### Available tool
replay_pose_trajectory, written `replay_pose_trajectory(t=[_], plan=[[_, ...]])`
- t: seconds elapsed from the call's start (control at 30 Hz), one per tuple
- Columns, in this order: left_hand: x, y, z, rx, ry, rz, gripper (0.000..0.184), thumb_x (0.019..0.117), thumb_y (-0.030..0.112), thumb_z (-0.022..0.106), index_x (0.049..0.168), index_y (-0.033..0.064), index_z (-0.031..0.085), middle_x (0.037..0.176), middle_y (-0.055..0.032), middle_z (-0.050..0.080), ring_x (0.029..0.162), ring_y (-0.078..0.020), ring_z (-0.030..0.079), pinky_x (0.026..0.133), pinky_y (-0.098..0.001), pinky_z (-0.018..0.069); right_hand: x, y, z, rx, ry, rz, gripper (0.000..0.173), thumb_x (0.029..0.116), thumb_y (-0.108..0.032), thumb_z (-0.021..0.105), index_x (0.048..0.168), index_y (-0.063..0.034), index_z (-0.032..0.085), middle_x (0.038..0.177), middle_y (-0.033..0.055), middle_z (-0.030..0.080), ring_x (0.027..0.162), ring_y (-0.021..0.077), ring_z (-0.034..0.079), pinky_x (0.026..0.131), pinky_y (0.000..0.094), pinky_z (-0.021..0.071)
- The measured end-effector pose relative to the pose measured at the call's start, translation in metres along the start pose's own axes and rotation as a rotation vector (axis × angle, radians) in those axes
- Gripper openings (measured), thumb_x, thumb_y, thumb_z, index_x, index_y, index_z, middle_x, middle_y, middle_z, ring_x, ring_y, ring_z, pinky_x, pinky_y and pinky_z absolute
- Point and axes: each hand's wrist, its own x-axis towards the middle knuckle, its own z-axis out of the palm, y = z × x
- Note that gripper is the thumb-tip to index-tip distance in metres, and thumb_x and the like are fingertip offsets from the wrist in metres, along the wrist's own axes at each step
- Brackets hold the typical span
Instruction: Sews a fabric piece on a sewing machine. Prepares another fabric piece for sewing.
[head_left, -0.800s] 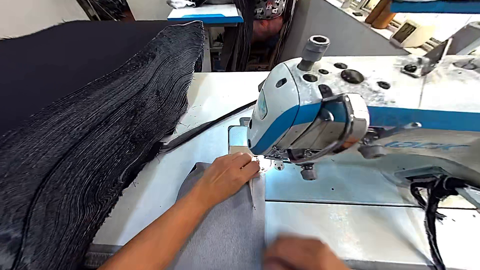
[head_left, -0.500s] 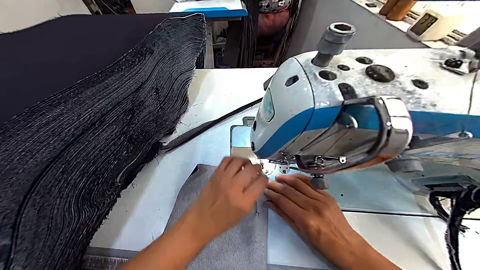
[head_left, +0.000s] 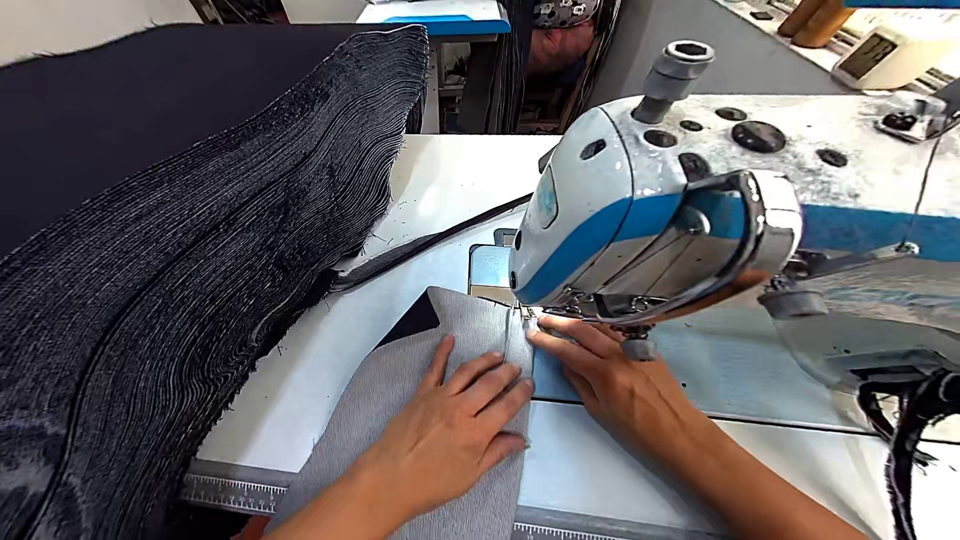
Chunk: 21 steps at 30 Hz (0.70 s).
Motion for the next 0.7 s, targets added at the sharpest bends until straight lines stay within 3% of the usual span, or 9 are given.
replay_pose_trajectory(t=[0.13,0.23,0.37,0.5,0.6,0.67,0.7], plan=[[-0.002,0.002,-0.001,0.019,-0.001,-0.007,0.050,0.1089,0.048,0.035,0.143,0.0204,0.058,0.144,-0.0014,0.060,0.139,-0.0232,0.053,0.114,-0.0641,0.0337,-0.002,-0.002,0.003,0.007,0.017,0.035,0.042,0.0927,-0.015,0.048,0.121,-0.0244,0.077,0.107,0.0114,0.075,0.101,0.0300,0.071,0.085,0.0473,0.0543],[-0.010,0.013,0.002,0.054,0.038,-0.023,0.049,0.1085,0.048,0.036,0.142,0.0202,0.058,0.143,-0.0010,0.061,0.137,-0.0246,0.053,0.113,-0.0637,0.0343,-0.004,-0.007,0.002,0.022,0.015,0.045,0.042,0.0926,-0.014,0.049,0.119,-0.0288,0.078,0.107,0.0087,0.074,0.105,0.0281,0.070,0.090,0.0462,0.0546],[-0.013,0.011,0.002,0.036,0.028,-0.013,0.049,0.1084,0.049,0.035,0.143,0.0217,0.057,0.145,0.0010,0.059,0.140,-0.0227,0.051,0.115,-0.0630,0.0317,-0.007,-0.008,0.002,0.016,0.029,0.044,0.041,0.0922,-0.014,0.049,0.117,-0.0285,0.079,0.103,0.0082,0.073,0.100,0.0269,0.069,0.087,0.0426,0.0537],[-0.007,0.004,-0.002,-0.015,0.048,-0.011,0.045,0.1093,0.045,0.037,0.140,0.0220,0.060,0.143,0.0010,0.061,0.138,-0.0204,0.053,0.115,-0.0574,0.0335,-0.006,-0.008,0.003,0.006,0.026,0.062,0.038,0.0940,-0.019,0.049,0.117,-0.0253,0.079,0.105,0.0092,0.074,0.102,0.0282,0.070,0.089,0.0454,0.0531],[0.009,-0.011,-0.019,0.031,0.109,-0.104,0.038,0.1047,0.038,0.051,0.133,0.0186,0.066,0.136,-0.0039,0.066,0.129,-0.0259,0.060,0.104,-0.0506,0.0499,-0.005,-0.011,0.000,0.044,0.034,0.041,0.036,0.0975,-0.025,0.049,0.116,-0.0230,0.079,0.101,0.0057,0.073,0.099,0.0233,0.068,0.087,0.0418,0.0517],[0.022,-0.030,-0.033,0.080,0.052,-0.227,0.048,0.0959,0.040,0.065,0.133,0.0097,0.066,0.127,-0.0115,0.068,0.122,-0.0345,0.063,0.098,-0.0563,0.0514,-0.004,-0.015,-0.001,0.061,0.042,0.012,0.033,0.1011,-0.029,0.050,0.113,-0.0203,0.080,0.096,0.0040,0.070,0.097,0.0209,0.065,0.087,0.0382,0.0508],[0.027,-0.038,-0.039,0.082,-0.005,-0.287,0.055,0.0902,0.043,0.073,0.130,0.0060,0.067,0.116,-0.0139,0.070,0.112,-0.0365,0.066,0.093,-0.0577,0.0520,-0.004,-0.017,-0.002,0.058,0.051,0.000,0.033,0.1029,-0.032,0.050,0.112,-0.0196,0.080,0.093,0.0035,0.069,0.096,0.0205,0.065,0.086,0.0371,0.0500]])
